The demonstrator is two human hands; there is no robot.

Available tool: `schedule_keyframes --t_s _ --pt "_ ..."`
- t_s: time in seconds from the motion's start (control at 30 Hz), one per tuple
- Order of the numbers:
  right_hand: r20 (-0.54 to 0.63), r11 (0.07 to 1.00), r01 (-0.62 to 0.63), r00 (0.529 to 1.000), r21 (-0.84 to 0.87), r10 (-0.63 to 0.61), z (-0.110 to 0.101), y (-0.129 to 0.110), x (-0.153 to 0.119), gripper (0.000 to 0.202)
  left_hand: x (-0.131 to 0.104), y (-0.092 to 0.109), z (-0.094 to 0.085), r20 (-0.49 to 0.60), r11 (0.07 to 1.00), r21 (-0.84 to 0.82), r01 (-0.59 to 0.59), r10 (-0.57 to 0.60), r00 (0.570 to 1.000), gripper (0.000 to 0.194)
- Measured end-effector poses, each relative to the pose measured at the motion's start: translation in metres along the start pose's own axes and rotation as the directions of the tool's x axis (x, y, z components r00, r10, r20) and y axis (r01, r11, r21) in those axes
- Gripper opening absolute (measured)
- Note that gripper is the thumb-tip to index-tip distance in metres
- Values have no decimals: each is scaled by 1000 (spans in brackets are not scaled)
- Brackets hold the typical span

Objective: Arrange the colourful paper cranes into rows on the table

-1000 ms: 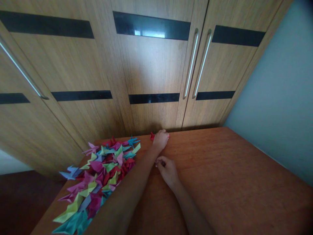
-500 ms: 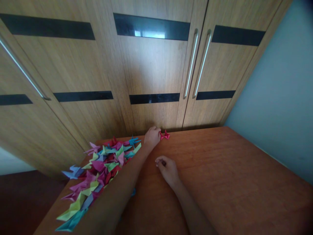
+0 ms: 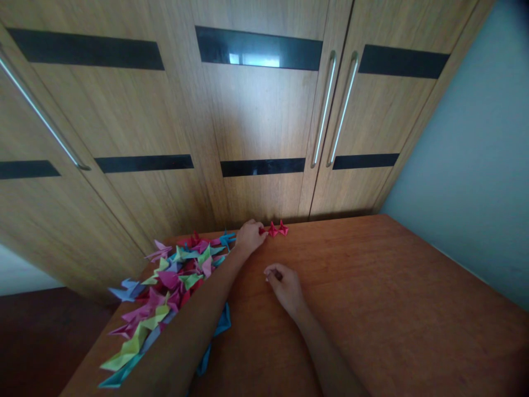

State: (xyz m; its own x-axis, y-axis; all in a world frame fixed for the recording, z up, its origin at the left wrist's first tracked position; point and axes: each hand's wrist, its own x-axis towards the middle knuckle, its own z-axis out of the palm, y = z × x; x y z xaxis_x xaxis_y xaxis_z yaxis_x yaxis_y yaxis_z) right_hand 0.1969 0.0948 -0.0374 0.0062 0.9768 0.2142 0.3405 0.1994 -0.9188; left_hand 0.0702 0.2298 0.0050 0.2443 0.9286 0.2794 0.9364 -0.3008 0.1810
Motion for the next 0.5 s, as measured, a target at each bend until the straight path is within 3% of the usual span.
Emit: schedule_keyframes --t_s 0.5 --pt "1 999 1 1000 -39 -1 -1 -4 0 17 -2 8 -1 55 999 11 -39 38 998 20"
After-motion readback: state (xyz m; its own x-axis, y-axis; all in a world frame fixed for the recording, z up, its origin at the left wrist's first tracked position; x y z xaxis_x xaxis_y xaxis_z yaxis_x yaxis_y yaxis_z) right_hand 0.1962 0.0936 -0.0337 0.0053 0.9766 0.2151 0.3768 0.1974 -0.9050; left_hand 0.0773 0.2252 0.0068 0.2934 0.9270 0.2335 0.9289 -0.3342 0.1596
